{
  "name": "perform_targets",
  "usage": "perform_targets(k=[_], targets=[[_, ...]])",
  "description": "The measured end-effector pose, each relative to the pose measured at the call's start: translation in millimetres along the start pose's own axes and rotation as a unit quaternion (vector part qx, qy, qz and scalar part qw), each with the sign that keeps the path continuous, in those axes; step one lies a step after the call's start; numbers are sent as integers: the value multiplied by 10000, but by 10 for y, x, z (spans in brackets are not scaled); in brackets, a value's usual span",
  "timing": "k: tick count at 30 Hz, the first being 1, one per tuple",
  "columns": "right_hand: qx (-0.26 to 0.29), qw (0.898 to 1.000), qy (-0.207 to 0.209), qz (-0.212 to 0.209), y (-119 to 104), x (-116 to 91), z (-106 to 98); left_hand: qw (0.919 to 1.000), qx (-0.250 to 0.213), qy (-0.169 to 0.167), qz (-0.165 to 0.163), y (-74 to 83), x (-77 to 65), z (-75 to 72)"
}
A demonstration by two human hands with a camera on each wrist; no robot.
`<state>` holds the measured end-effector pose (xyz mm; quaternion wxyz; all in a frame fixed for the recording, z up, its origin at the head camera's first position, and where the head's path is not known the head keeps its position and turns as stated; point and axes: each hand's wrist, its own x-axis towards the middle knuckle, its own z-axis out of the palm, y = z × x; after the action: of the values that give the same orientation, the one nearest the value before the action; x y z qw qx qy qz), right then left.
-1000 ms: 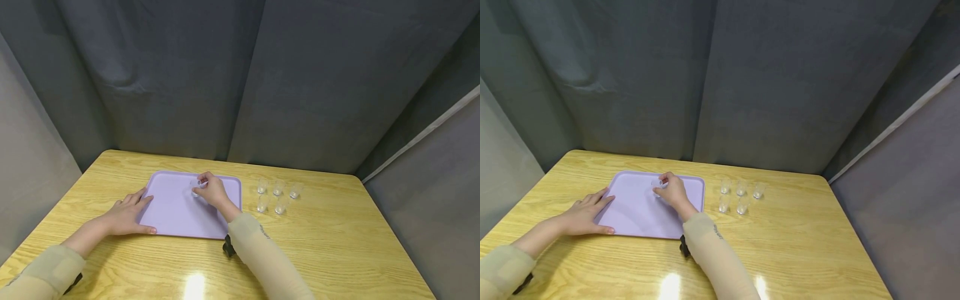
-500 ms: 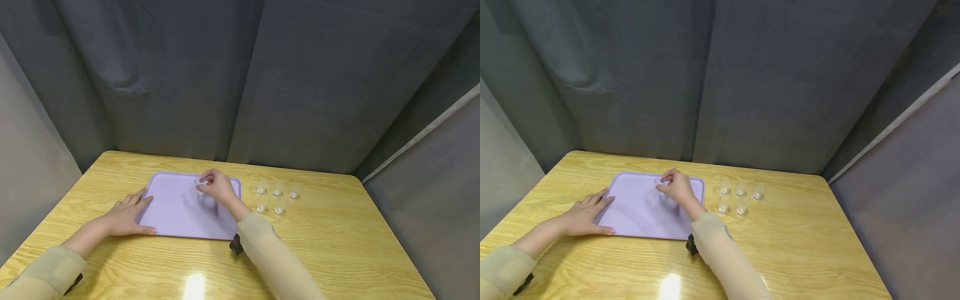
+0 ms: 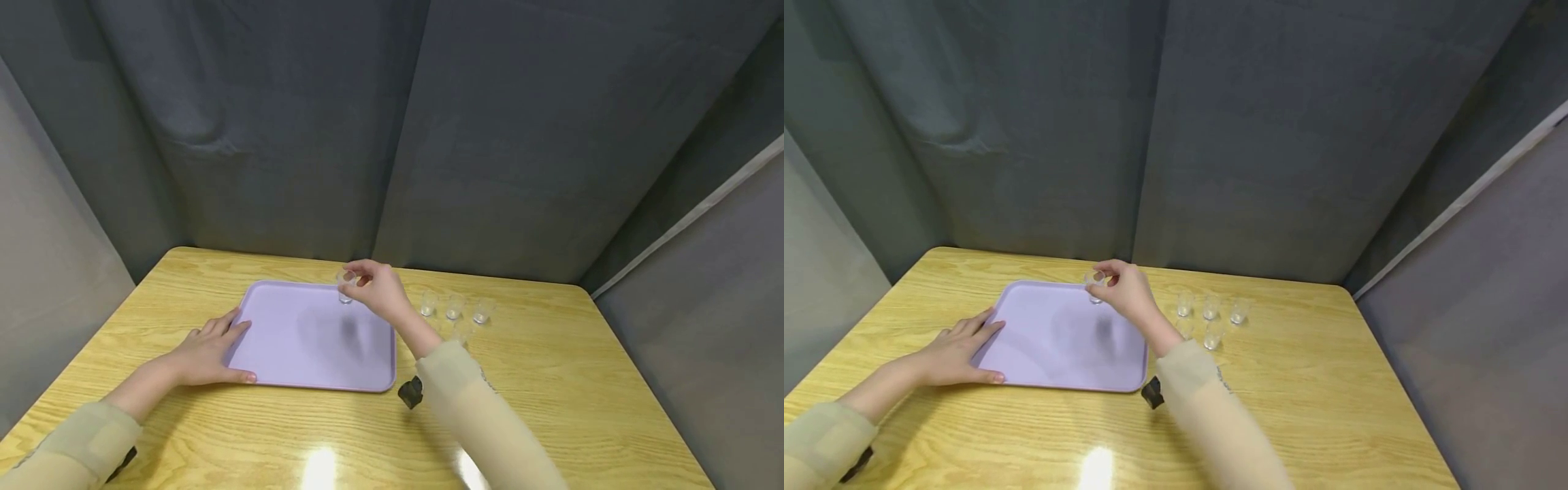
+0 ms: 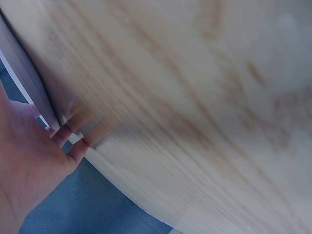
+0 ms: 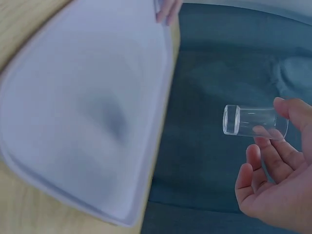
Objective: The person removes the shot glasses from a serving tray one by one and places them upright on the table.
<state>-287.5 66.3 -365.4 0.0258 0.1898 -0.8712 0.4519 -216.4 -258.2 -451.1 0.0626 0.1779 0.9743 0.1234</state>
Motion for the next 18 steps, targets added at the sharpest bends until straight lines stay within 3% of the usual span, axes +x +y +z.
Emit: perform_targets(k=[18], targets=[[-313,9994,-48,-116,-222,-291,-852,9999,-55,106,86,-47,14,25]])
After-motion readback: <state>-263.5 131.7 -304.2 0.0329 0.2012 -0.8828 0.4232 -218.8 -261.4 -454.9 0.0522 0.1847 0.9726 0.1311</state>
